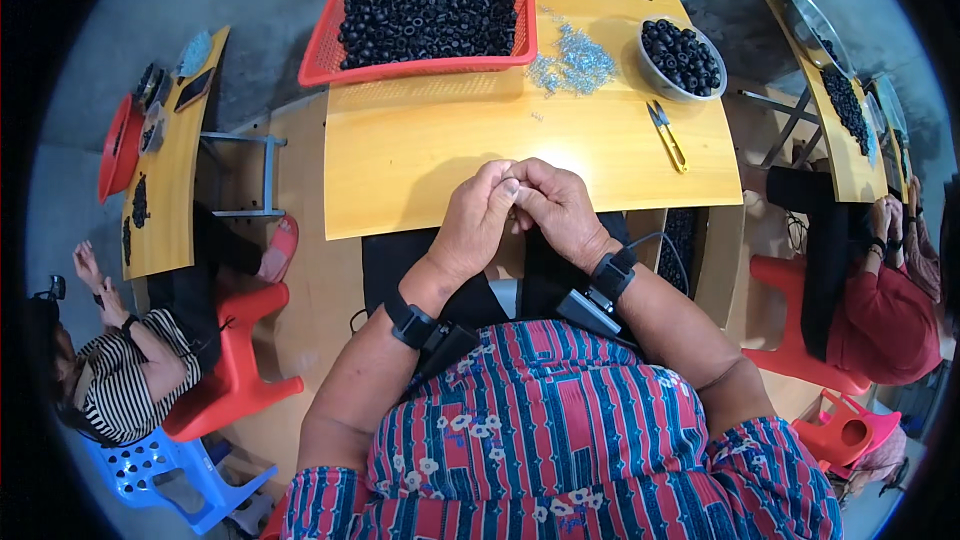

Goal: The person is assembling small black plastic components by hand at a workstation.

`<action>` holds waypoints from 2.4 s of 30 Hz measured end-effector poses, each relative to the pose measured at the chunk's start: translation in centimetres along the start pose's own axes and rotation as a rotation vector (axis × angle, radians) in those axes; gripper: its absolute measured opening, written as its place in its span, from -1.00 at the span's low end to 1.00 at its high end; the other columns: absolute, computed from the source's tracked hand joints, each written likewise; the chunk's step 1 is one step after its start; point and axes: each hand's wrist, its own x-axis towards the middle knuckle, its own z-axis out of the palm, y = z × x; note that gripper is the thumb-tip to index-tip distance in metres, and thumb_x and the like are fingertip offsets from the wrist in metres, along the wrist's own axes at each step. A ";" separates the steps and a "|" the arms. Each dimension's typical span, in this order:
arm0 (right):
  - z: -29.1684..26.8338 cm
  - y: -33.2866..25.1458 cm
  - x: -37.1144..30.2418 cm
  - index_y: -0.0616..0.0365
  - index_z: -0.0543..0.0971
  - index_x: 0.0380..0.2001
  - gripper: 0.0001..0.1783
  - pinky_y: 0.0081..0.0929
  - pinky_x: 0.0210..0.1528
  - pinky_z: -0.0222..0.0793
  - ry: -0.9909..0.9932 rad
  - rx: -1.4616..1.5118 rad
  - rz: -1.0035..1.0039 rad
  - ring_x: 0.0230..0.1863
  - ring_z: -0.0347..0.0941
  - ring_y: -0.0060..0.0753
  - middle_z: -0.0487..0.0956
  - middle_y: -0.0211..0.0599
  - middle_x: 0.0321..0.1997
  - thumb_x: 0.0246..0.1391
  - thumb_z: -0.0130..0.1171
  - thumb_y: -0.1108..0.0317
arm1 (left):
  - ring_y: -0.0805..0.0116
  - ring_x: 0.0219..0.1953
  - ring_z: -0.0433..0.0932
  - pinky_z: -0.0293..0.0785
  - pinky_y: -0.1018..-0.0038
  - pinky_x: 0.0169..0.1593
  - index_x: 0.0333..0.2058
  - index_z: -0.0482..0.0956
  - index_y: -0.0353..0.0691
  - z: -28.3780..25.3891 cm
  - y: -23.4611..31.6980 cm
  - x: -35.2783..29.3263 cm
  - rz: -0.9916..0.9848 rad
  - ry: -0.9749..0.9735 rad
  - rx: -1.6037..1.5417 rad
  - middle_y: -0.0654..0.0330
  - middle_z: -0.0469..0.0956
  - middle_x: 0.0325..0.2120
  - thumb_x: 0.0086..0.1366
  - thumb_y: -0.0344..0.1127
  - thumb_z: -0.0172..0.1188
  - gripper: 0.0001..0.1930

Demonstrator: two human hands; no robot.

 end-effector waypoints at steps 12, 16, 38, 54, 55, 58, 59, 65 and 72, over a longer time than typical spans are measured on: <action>-0.4 -0.4 0.8 0.27 0.50 -0.29 -0.81 -0.63 -0.42 0.45 -0.018 0.313 0.171 -0.53 0.43 -0.61 0.49 -0.41 -0.48 0.27 0.02 0.34 | 0.69 -0.52 0.32 0.27 0.74 -0.48 0.07 0.35 -0.31 0.1 0.4 0.4 -0.079 -0.009 -0.160 0.32 0.42 -0.48 0.49 -0.21 -0.17 -0.66; -1.6 -0.8 0.9 0.19 0.49 -0.32 -0.73 -0.57 -0.35 0.51 -0.160 0.587 0.252 -0.56 0.37 -0.61 0.42 -0.47 -0.50 0.30 -0.01 0.19 | 0.69 -0.52 0.32 0.28 0.73 -0.48 0.04 0.41 -0.27 0.3 1.3 0.1 -0.014 0.064 -0.258 0.33 0.46 -0.45 0.44 -0.32 -0.05 -0.73; 0.9 -2.9 -0.4 0.19 0.55 -0.15 -0.77 -0.52 -0.27 0.55 0.011 0.570 0.146 -0.46 0.46 -0.66 0.56 -0.43 -0.38 0.23 0.11 0.27 | 0.65 -0.47 0.43 0.41 0.68 -0.40 -0.12 0.52 -0.35 -1.4 2.0 -1.6 0.025 0.172 -0.275 0.26 0.57 -0.37 0.32 -0.39 0.15 -0.79; 2.3 -3.9 -0.9 0.28 0.61 -0.31 -0.90 -0.72 -0.41 0.43 0.241 -0.040 -0.107 -0.50 0.44 -0.71 0.59 -0.41 -0.43 0.11 0.19 0.49 | 0.61 -0.48 0.49 0.49 0.64 -0.38 -0.22 0.55 -0.38 -1.0 2.7 -2.2 0.106 0.290 -0.008 0.26 0.57 -0.43 0.24 -0.48 0.22 -0.85; 2.4 -3.8 -0.9 0.29 0.61 -0.35 -0.92 -0.73 -0.44 0.41 0.257 -0.091 -0.136 -0.52 0.44 -0.72 0.58 -0.42 -0.46 0.10 0.20 0.49 | 0.62 -0.48 0.48 0.48 0.64 -0.39 -0.20 0.55 -0.37 -1.0 2.9 -2.3 0.109 0.286 0.008 0.27 0.56 -0.43 0.26 -0.48 0.20 -0.85; 2.4 -3.1 -0.8 0.29 0.59 -0.38 -0.94 -0.73 -0.45 0.40 0.244 -0.059 -0.163 -0.52 0.43 -0.72 0.57 -0.42 -0.48 0.10 0.19 0.51 | 0.62 -0.48 0.47 0.47 0.64 -0.39 -0.19 0.54 -0.36 -0.8 2.4 -2.4 0.081 0.273 -0.106 0.29 0.54 -0.44 0.29 -0.46 0.17 -0.85; 2.5 -3.1 -0.8 0.29 0.59 -0.38 -0.94 -0.73 -0.46 0.40 0.246 -0.037 -0.159 -0.53 0.43 -0.72 0.57 -0.42 -0.48 0.11 0.18 0.51 | 0.61 -0.48 0.47 0.47 0.64 -0.38 -0.18 0.55 -0.36 -0.7 2.2 -2.4 0.066 0.270 -0.171 0.29 0.54 -0.44 0.29 -0.45 0.17 -0.85; 2.4 -2.7 -0.9 0.27 0.58 -0.34 -0.92 -0.72 -0.44 0.40 0.190 0.176 -0.085 -0.52 0.43 -0.71 0.56 -0.44 -0.46 0.15 0.15 0.48 | 0.58 -0.49 0.47 0.46 0.65 -0.35 -0.13 0.53 -0.39 -1.0 2.5 -2.6 -0.125 0.191 -0.429 0.27 0.53 -0.45 0.33 -0.41 0.14 -0.80; 1.9 -2.8 -1.0 0.25 0.57 -0.28 -0.88 -0.70 -0.41 0.44 0.116 0.434 0.052 -0.50 0.45 -0.65 0.57 -0.40 -0.45 0.19 0.15 0.41 | 0.57 -0.46 0.49 0.47 0.66 -0.34 -0.10 0.52 -0.39 -1.4 2.4 -2.9 -0.066 0.164 -0.445 0.24 0.56 -0.42 0.33 -0.42 0.13 -0.79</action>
